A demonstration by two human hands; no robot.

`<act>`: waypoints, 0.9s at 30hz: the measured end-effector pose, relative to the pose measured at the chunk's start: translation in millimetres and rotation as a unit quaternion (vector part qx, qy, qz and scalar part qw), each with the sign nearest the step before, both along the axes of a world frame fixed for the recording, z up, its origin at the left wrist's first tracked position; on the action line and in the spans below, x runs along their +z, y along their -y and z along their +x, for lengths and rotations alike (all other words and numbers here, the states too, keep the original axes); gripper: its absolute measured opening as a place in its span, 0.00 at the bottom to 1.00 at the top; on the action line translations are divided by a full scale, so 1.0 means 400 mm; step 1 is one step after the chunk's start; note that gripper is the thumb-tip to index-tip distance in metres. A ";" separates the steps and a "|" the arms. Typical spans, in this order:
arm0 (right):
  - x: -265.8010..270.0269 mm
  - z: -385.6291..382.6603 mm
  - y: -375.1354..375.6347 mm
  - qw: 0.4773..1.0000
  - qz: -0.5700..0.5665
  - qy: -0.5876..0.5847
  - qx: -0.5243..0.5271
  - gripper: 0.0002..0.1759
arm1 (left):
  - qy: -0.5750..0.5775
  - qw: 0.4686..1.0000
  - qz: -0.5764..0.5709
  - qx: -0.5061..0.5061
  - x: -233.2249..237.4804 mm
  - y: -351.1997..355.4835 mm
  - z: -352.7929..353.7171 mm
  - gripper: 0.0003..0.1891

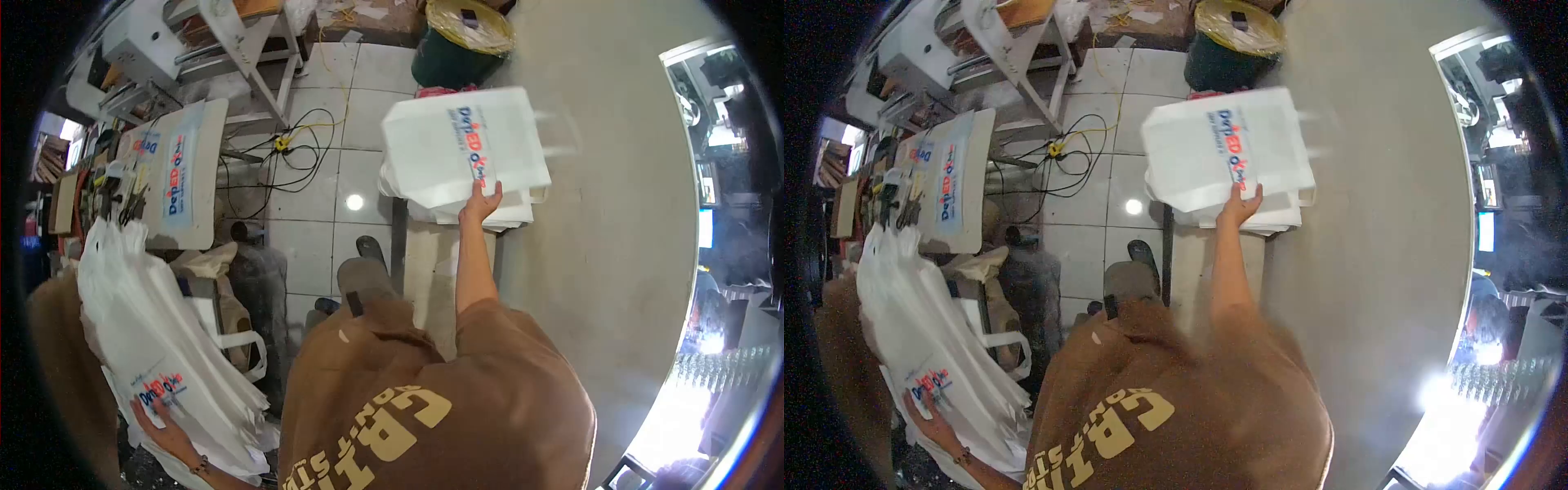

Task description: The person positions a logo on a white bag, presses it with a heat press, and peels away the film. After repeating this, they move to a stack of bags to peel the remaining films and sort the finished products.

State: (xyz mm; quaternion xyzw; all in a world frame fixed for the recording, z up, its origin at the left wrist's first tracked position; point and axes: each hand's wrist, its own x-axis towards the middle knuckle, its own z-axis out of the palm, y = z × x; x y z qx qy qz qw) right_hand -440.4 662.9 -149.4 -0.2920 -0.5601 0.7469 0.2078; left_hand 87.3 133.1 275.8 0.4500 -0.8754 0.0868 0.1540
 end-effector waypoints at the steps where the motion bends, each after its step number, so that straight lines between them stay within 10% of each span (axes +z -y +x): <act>1: -0.048 -0.007 -0.028 0.997 0.006 0.049 -0.067 0.44 | 0.036 0.999 0.009 -0.024 -0.008 -0.008 -0.028 0.29; 3: -0.125 -0.037 -0.092 0.991 0.015 0.100 -0.090 0.44 | 0.107 0.994 0.012 -0.018 -0.036 -0.083 -0.125 0.31; 5: -0.222 -0.045 -0.130 0.982 0.019 0.154 -0.106 0.45 | -0.097 0.963 0.251 0.018 -0.096 -0.127 -0.167 0.34; 15: -0.537 0.009 -0.332 0.860 0.352 0.365 0.057 0.55 | -0.019 0.967 0.250 0.050 -0.178 -0.152 -0.171 0.33; 16: -0.339 -0.004 -0.308 0.762 0.391 0.490 0.163 0.58 | -0.005 0.965 0.252 0.075 -0.167 -0.164 -0.196 0.33; 18: -0.456 -0.013 -0.402 0.730 0.358 0.556 0.173 0.62 | -0.091 0.943 0.302 0.108 -0.147 -0.204 -0.265 0.34; 21: -0.201 -0.032 -0.174 0.727 0.515 0.425 0.158 0.41 | -0.022 0.974 0.207 0.084 -0.104 -0.250 -0.363 0.31; 23: -0.305 -0.010 -0.056 0.827 0.396 0.027 0.398 0.26 | 0.006 0.981 0.188 0.044 -0.068 -0.282 -0.420 0.31; 27: 0.322 0.149 0.494 0.657 0.029 0.113 0.745 0.17 | -0.025 0.975 0.222 -0.002 -0.036 -0.272 -0.381 0.28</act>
